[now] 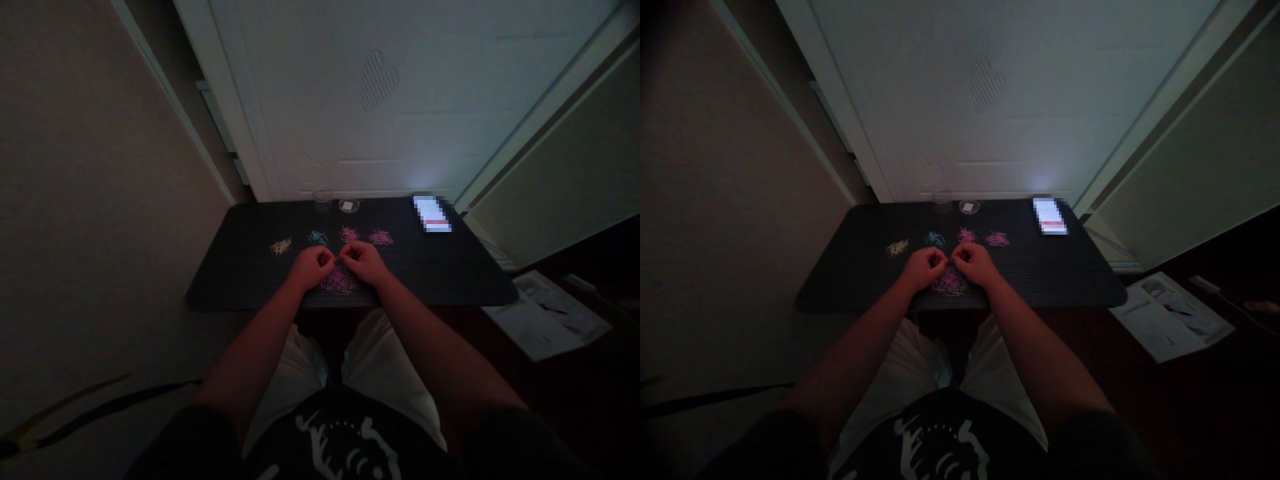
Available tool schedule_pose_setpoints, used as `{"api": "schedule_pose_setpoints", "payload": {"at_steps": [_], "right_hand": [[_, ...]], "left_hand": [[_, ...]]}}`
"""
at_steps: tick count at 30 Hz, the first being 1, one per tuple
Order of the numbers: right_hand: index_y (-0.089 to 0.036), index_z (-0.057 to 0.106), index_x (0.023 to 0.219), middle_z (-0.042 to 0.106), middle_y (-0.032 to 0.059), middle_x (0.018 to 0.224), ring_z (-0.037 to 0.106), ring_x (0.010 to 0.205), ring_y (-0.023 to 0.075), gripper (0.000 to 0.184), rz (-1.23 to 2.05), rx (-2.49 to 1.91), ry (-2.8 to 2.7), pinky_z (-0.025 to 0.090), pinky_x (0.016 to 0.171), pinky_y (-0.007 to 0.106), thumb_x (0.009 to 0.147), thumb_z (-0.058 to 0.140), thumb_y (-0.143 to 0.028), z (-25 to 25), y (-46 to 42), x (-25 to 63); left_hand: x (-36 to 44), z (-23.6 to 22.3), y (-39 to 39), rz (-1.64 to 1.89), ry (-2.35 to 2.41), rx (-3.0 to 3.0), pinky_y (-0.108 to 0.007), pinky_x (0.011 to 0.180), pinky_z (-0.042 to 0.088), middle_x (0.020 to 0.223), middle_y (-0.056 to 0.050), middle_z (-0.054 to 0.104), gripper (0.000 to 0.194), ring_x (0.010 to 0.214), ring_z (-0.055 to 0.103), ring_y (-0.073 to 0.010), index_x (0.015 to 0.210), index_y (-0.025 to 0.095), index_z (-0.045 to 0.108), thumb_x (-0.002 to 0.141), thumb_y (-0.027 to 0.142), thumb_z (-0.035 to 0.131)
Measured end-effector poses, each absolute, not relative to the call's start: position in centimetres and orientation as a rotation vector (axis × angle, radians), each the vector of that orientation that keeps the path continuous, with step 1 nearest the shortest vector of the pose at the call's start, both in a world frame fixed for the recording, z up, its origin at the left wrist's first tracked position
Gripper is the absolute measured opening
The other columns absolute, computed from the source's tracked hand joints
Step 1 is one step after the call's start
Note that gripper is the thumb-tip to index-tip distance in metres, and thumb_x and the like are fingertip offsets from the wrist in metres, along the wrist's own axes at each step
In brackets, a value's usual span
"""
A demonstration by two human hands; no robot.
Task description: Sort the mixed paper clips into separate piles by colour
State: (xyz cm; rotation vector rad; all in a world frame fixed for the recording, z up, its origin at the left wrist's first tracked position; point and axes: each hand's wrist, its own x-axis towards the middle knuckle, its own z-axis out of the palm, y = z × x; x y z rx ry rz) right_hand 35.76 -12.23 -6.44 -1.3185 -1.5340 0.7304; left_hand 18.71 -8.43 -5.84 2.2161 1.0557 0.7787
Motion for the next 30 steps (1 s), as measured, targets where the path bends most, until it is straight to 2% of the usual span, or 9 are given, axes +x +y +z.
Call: {"api": "schedule_pose_setpoints", "payload": {"at_steps": [20, 26, 30], "right_hand": [[-0.018, 0.056, 0.063, 0.052, -0.0037, 0.055, 0.042, 0.049, 0.008, 0.017, 0.918, -1.182, -1.054, 0.032, 0.049, 0.022, 0.062, 0.067, -0.03, -6.7, -11.6, 36.4], [-0.02, 0.05, 0.064, 0.047, -0.0046, 0.052, 0.039, 0.046, 0.0078, 0.017, 0.883, -1.075, -0.849, 0.031, 0.046, 0.022, 0.065, 0.063, -0.031, -7.1, -11.2, 37.2], [-0.019, 0.053, 0.066, 0.049, -0.0038, 0.055, 0.042, 0.048, 0.0082, 0.017, 0.861, -1.128, -1.016, 0.033, 0.048, 0.023, 0.066, 0.064, -0.032, -6.9, -11.5, 36.9]], "left_hand": [[18.7, -5.5, -8.5, 0.786, 1.053, 2.164, -0.023, 0.059, 0.04, 0.07, -0.001, 0.062, 0.013, 0.063, 0.053, -0.0118, 0.075, 0.016, 0.06, 0.078, 0.026, 0.052], [18.7, -5.6, -8.6, 0.802, 1.087, 2.163, -0.023, 0.059, 0.04, 0.067, -0.001, 0.061, 0.011, 0.062, 0.053, -0.0117, 0.072, 0.015, 0.059, 0.076, 0.023, 0.054], [18.7, -5.6, -8.5, 0.842, 1.089, 2.117, -0.023, 0.059, 0.042, 0.069, -0.001, 0.062, 0.012, 0.062, 0.054, -0.0114, 0.073, 0.015, 0.06, 0.077, 0.024, 0.054]]}}
